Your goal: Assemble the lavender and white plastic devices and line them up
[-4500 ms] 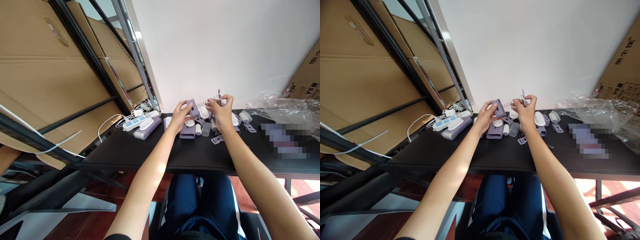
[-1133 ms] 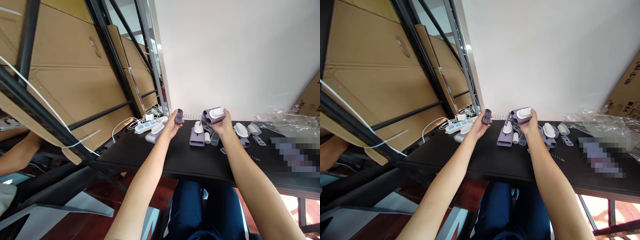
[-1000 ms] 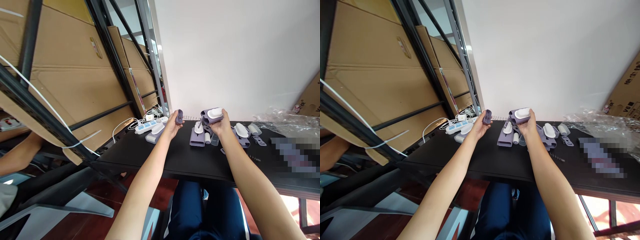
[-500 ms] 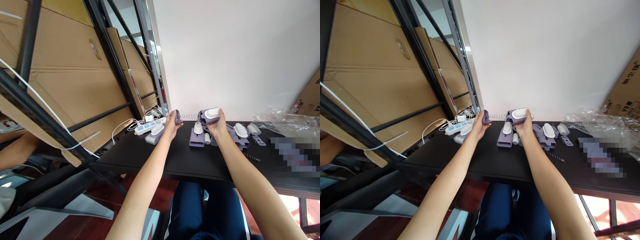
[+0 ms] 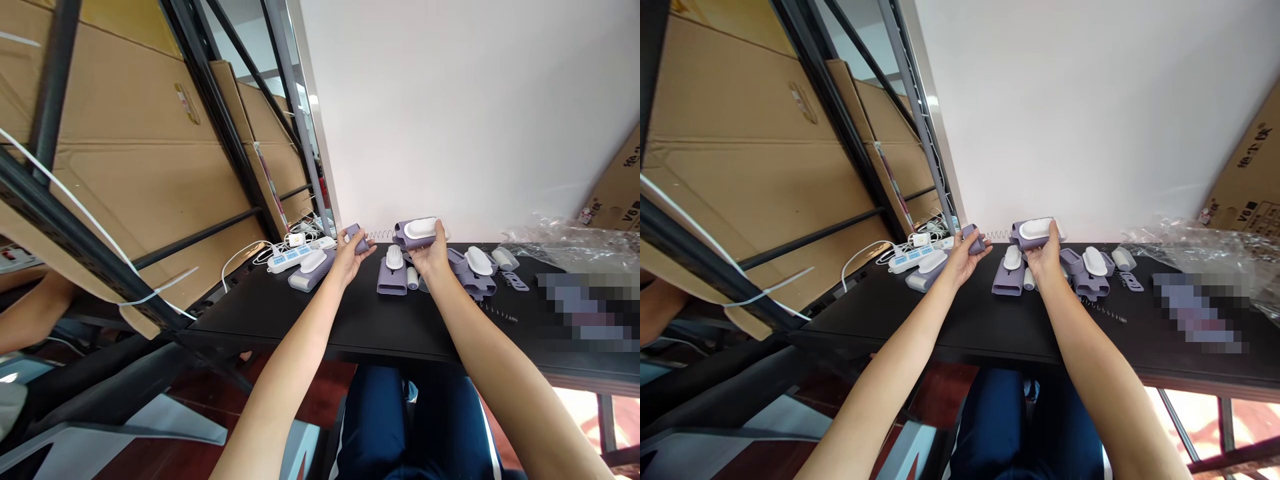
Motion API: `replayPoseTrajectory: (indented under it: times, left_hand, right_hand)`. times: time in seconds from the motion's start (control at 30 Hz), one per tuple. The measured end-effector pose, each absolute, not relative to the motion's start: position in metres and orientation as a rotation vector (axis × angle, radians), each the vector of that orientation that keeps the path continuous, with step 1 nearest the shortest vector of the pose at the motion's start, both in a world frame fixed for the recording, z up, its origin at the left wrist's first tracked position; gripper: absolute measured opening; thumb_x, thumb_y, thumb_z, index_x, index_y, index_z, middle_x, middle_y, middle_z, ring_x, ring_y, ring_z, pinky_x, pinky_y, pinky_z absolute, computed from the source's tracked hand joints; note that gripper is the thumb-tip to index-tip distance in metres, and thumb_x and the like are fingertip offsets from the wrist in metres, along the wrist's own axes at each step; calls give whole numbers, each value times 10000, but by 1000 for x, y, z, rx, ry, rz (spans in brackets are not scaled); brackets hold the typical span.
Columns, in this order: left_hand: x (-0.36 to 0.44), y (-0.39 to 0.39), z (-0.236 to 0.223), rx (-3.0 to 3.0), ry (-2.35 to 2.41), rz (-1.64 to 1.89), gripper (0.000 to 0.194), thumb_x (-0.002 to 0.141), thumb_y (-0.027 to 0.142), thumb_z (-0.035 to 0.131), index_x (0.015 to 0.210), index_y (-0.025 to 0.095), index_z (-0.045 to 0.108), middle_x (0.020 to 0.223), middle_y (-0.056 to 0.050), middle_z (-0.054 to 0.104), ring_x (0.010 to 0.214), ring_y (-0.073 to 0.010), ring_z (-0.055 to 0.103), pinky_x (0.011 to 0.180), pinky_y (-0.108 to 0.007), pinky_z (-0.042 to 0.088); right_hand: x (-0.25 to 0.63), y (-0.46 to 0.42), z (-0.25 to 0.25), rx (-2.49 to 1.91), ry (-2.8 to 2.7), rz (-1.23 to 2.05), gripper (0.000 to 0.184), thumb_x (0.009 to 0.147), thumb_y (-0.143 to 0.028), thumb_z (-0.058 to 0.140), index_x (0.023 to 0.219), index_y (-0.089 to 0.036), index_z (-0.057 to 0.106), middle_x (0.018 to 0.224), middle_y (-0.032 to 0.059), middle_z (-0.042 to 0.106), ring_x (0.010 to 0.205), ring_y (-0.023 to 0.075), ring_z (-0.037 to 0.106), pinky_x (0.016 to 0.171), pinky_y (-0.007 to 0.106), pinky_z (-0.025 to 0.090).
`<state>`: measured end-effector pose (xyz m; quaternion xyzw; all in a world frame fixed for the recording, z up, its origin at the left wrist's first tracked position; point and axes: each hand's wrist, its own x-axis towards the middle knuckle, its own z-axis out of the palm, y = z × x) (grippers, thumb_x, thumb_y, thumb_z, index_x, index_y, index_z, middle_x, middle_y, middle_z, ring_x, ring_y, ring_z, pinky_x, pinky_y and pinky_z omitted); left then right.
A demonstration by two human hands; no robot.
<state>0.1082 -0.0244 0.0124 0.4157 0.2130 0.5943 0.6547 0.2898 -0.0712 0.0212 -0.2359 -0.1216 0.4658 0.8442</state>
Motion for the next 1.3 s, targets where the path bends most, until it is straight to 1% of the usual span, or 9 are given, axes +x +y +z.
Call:
replayPoseTrajectory:
  times: [0.1, 0.17, 0.27, 0.33, 0.53, 0.67, 0.87, 1.1, 1.3]
  left_hand:
    - [112, -28, 10, 1036, 497, 1279, 594, 728, 356, 896, 1113, 277, 451, 973, 9, 693, 821, -169, 741, 768, -352, 622]
    - [115, -29, 7, 1111, 545, 1266, 598, 732, 435, 887, 1129, 276, 468, 1014, -7, 698, 809, -162, 730, 689, -294, 606]
    - [117, -26, 4, 1210, 651, 1324, 589, 783, 560, 812, 1199, 279, 503, 1004, -18, 694, 704, -127, 690, 513, -189, 486]
    - [116, -23, 2, 1256, 693, 1366, 577, 839, 615, 731, 1256, 279, 518, 977, -21, 687, 662, -114, 665, 459, -172, 415]
    - [118, -30, 4, 1389, 772, 1395, 521, 950, 651, 548, 1286, 252, 549, 976, -43, 699, 715, -120, 634, 480, -173, 396]
    - [124, -36, 2, 1441, 786, 1396, 515, 975, 671, 473, 1280, 261, 536, 910, -27, 657, 629, -107, 571, 458, -180, 350]
    - [133, -40, -4, 1500, 769, 1448, 599, 916, 762, 469, 1234, 256, 522, 809, 9, 535, 560, -103, 504, 469, -213, 398]
    - [137, -45, -6, 1463, 653, 1510, 607, 920, 781, 399, 1172, 245, 535, 839, -11, 543, 578, -118, 549, 449, -227, 430]
    - [140, -47, -7, 1383, 640, 1555, 600, 928, 774, 386, 1129, 243, 581, 848, -24, 552, 618, -136, 578, 467, -242, 467]
  right_hand:
    - [289, -72, 22, -457, -254, 992, 410, 921, -518, 641, 1221, -242, 598, 1298, 46, 694, 1143, 188, 701, 926, 383, 622]
    - [288, -73, 23, -442, -243, 988, 415, 918, -501, 656, 1236, -242, 596, 1323, 45, 684, 1143, 189, 700, 918, 386, 626]
    - [283, -75, 26, -436, -227, 980, 427, 905, -459, 691, 1257, -246, 580, 1335, 47, 682, 1128, 192, 704, 892, 389, 637]
    - [279, -76, 27, -419, -224, 981, 433, 893, -429, 712, 1260, -247, 570, 1322, 52, 692, 1115, 199, 709, 877, 395, 642]
    - [269, -79, 31, -368, -279, 972, 379, 868, -377, 740, 1182, -256, 566, 1280, 41, 710, 1094, 208, 715, 851, 415, 654]
    - [261, -82, 31, -365, -335, 957, 339, 847, -397, 752, 1096, -259, 567, 1223, 27, 723, 1094, 201, 711, 858, 399, 652]
    - [249, -83, 26, -419, -393, 921, 358, 802, -437, 777, 1019, -280, 539, 1148, -7, 727, 1119, 199, 696, 878, 398, 638]
    - [247, -85, 27, -435, -425, 937, 396, 805, -449, 777, 1072, -277, 541, 1209, 15, 712, 1123, 199, 689, 865, 392, 640]
    - [248, -83, 24, -435, -395, 922, 424, 782, -440, 808, 1071, -285, 538, 1168, -2, 715, 1055, 190, 706, 844, 396, 652]
